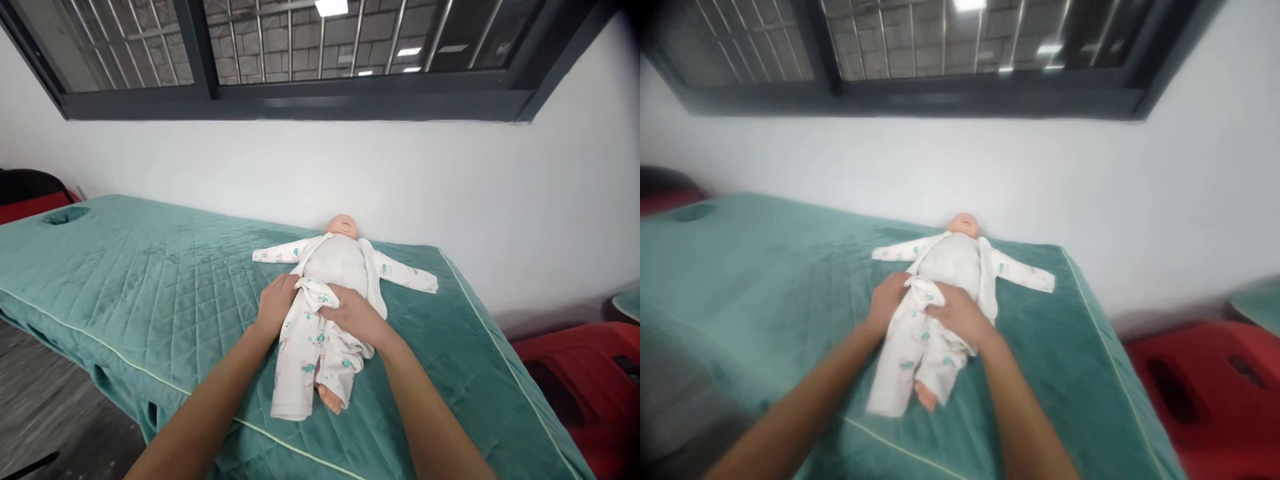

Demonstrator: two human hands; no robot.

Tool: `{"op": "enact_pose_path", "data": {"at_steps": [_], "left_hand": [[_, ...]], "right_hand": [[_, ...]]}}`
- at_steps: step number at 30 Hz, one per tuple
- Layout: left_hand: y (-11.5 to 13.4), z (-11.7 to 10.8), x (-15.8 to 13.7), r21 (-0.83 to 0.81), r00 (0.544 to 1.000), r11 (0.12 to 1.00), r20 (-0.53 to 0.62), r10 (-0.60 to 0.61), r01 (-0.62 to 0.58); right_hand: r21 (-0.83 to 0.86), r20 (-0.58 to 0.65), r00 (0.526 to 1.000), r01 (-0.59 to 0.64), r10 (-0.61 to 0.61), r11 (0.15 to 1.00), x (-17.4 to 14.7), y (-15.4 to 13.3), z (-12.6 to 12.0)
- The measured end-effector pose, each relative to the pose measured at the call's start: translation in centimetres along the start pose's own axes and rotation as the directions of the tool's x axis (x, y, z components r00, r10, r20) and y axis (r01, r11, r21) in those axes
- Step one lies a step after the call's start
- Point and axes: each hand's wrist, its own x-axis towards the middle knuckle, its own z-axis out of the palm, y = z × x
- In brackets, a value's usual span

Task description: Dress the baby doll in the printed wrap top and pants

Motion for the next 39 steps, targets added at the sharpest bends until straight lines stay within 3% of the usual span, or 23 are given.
{"op": "enact_pose_path", "data": {"at_steps": [3, 6, 8, 11, 14, 16, 19, 24, 31, 39], "left_hand": [[0.7, 0.1, -1.5, -0.164, 0.990, 0.979, -0.054, -0.129, 0.119], [2.6, -0.7, -4.4, -0.368, 0.898, 0.849, -0.076, -0.433, 0.378], [4.2, -1.8, -6.6, -0.460, 0.833, 0.727, 0.050, -0.551, 0.509], [6.5, -3.6, -9.0, -0.525, 0.775, 0.578, 0.325, -0.542, 0.625], [7.8, -4.6, -9.6, -0.575, 0.739, 0.472, 0.439, -0.511, 0.668], [8.2, -4.5, -9.2, -0.566, 0.742, 0.488, 0.419, -0.524, 0.664], [7.8, -3.6, -8.4, -0.487, 0.768, 0.599, 0.322, -0.554, 0.636], [5.9, -2.1, -7.2, -0.451, 0.864, 0.742, 0.177, -0.470, 0.496], [3.8, -1.2, -4.8, -0.198, 0.883, 0.860, 0.104, -0.458, 0.470], [4.7, -1.6, -5.5, 0.113, 0.851, 0.860, 0.124, -0.510, 0.498]], "right_hand": [[-0.048, -0.181, 0.978, -0.111, 0.101, 0.993, 0.3, 0.4, 0.6], [-0.017, -0.268, 0.950, -0.170, 0.159, 0.985, 0.3, 0.5, 0.8], [-0.011, -0.274, 0.946, -0.182, 0.172, 0.983, 0.4, 0.5, 0.9], [-0.034, -0.260, 0.951, -0.179, 0.165, 0.983, 0.4, 0.6, 0.9], [0.004, -0.225, 0.962, -0.160, 0.156, 0.987, 0.3, 0.6, 0.7], [0.096, -0.123, 0.985, -0.107, 0.118, 0.990, 0.0, 0.4, 0.4], [0.218, 0.082, 0.995, -0.066, 0.050, 0.974, -0.6, -0.2, -0.4], [0.172, 0.227, 0.972, -0.101, 0.060, 0.980, -1.1, -1.1, -1.2], [0.121, 0.120, 0.991, -0.081, 0.066, 0.989, -0.7, -0.4, -0.9], [0.114, -0.062, 0.995, -0.071, 0.079, 0.991, 0.0, 0.7, -0.1]]}}
